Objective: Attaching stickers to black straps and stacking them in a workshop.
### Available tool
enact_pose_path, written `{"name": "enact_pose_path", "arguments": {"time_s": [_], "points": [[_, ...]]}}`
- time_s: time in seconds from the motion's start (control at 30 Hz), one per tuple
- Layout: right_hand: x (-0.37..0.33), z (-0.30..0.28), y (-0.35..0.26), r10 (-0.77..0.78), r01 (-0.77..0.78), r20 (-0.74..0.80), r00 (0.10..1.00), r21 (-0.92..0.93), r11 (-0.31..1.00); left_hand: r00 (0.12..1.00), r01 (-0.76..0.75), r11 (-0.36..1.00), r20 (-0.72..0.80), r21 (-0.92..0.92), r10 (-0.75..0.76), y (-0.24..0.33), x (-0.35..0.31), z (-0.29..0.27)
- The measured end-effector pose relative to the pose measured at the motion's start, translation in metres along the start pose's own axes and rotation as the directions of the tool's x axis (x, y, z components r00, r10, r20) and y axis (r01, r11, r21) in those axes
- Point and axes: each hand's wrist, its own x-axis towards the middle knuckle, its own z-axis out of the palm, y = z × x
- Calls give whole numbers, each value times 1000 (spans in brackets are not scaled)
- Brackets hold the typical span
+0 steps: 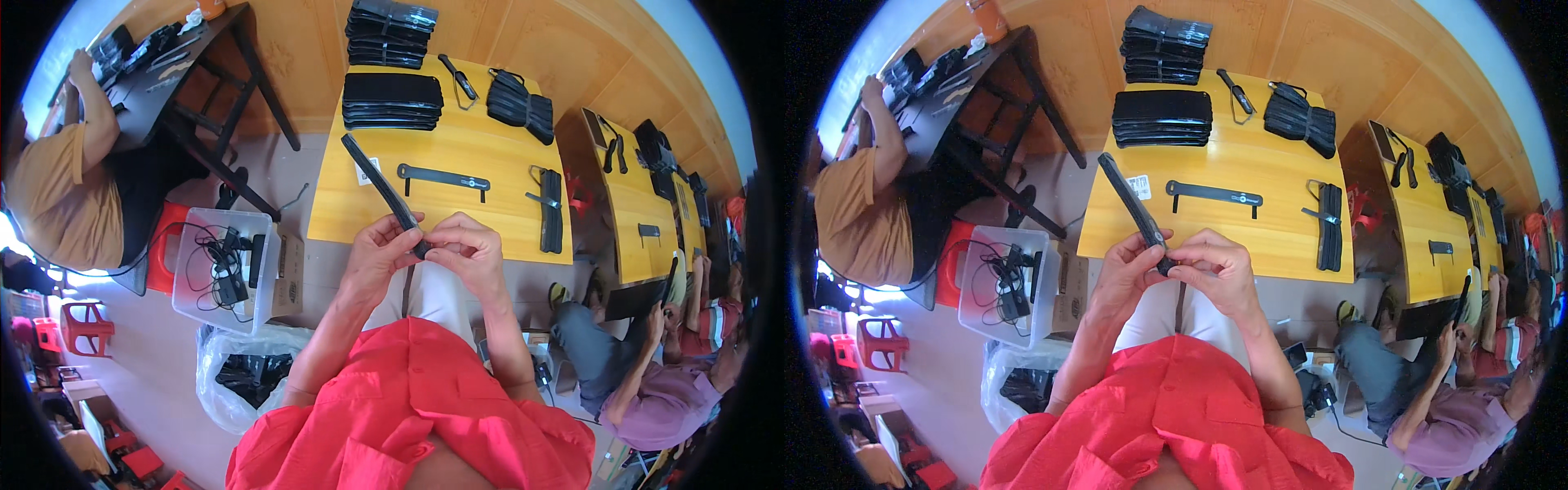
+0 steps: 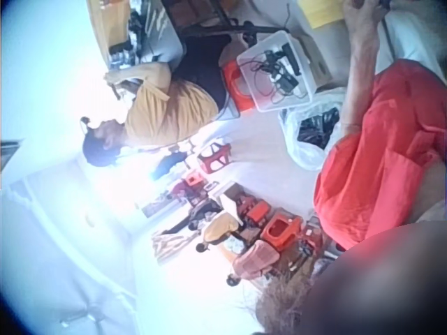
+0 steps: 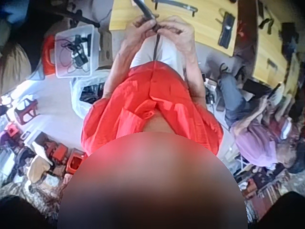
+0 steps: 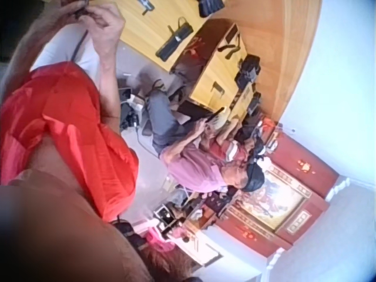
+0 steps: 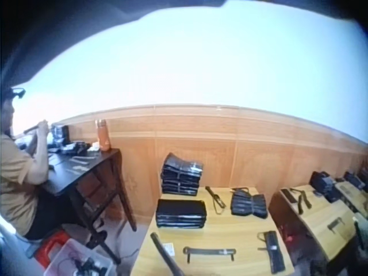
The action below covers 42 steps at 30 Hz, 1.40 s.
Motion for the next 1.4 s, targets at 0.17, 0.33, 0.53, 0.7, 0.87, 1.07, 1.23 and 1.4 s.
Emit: {"name": "enact_pose_path", "arguments": {"time_s": [0.17, 0.33, 0.53, 0.7, 0.87, 1.07, 1.23, 1.4], "points": [[0, -6, 1, 76, -78, 29, 997, 83, 994, 1000, 10, 1000, 8, 18, -10, -2, 0, 1], [1, -4, -4, 38, -36, 29, 999, -59, 998, 998, -22, 1000, -55, -5, 22, -5, -1, 2], [1, 2, -16, -180, 187, 53, 982, -370, 910, 999, -11, 993, -47, -115, 6, -10, 0, -1], [1, 2, -16, -223, 241, 93, 970, -458, 856, 998, -25, 990, -66, -137, 17, -10, -1, -1], [2, 8, -23, -291, 312, 125, 949, -530, 789, 997, -34, 990, -78, -138, 23, -9, -2, -1], [4, 14, -24, -357, 368, 157, 921, -654, 661, 978, -117, 993, -175, -1, 115, -7, 0, 5], [6, 21, -17, -370, 356, 127, 920, -663, 658, 956, -165, 984, -234, 67, 177, -5, -1, 5], [-2, 28, -16, -330, 261, 34, 943, -689, 676, 966, -158, 985, -195, 70, 169, -7, -2, 6]]}}
